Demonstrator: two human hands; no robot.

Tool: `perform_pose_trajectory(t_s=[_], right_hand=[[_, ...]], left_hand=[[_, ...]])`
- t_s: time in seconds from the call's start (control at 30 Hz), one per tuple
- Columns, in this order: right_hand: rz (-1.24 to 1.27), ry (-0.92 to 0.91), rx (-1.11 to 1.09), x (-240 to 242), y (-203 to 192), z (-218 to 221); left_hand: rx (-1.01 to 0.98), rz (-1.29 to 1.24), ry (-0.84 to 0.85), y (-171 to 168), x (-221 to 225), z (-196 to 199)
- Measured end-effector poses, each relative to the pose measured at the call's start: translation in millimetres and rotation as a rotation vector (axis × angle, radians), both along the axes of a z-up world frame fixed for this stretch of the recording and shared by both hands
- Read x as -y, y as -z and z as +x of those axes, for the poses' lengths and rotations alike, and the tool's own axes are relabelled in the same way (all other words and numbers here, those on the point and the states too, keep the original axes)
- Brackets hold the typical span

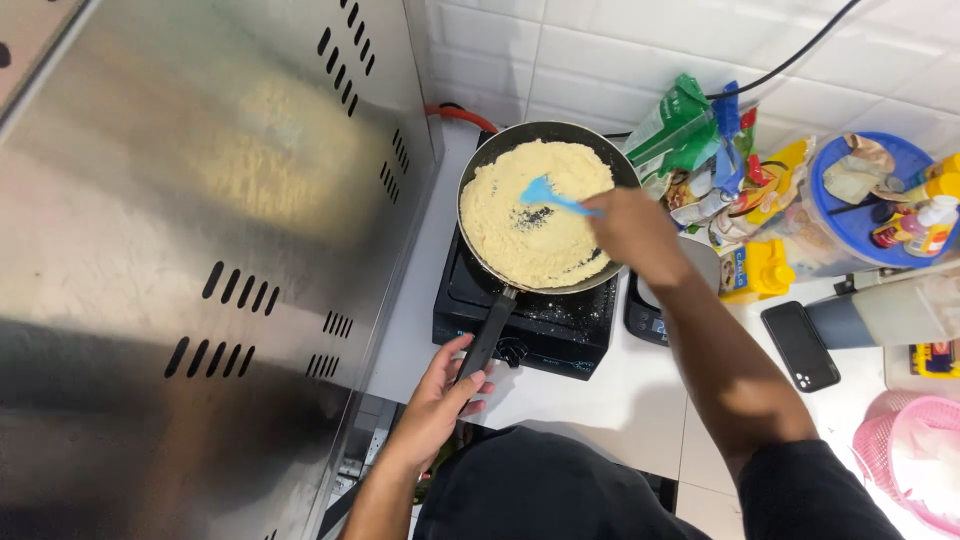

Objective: Toasting milk powder in a frying pan on a portable stove while stirring continuously with a spatula to ensure even browning.

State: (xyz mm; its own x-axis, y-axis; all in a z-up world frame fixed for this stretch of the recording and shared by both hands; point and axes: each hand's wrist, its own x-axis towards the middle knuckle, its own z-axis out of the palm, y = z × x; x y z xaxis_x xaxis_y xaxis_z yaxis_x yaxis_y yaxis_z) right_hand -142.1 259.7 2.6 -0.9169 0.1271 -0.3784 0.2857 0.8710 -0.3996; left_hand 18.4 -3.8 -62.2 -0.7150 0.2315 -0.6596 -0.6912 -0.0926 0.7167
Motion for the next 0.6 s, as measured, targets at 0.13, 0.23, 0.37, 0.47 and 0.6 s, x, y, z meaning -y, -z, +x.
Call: perform_pose_trajectory(t_s=[0.13,0.23,0.37,0.47,0.6], right_hand=[[0.055,-0.420,-0.061,-39.6,27.3,13.0],[0.298,-0.156,0.139,-36.8,-24.9,28.1],[0.304,-0.093,0.099,-24.5,-13.9,7.5],[0.250,-0.233,0.080,-19.1,-17.2,8.1],[0.410,-0.301,0.074,-44.2,-57.4,2.1]], left_hand=[[0.006,-0.036,0.000,5.0,1.5,8.3],[-0.040,-0.015,-0.029,12.5,2.9,7.5],[-0.062,-0.018,-0.037,8.9,0.6,9.0],[-0.057,-0.060,-0.013,2.5,-1.2,8.6],[-0.117,-0.094,0.012,2.7,-0.2,5.5]])
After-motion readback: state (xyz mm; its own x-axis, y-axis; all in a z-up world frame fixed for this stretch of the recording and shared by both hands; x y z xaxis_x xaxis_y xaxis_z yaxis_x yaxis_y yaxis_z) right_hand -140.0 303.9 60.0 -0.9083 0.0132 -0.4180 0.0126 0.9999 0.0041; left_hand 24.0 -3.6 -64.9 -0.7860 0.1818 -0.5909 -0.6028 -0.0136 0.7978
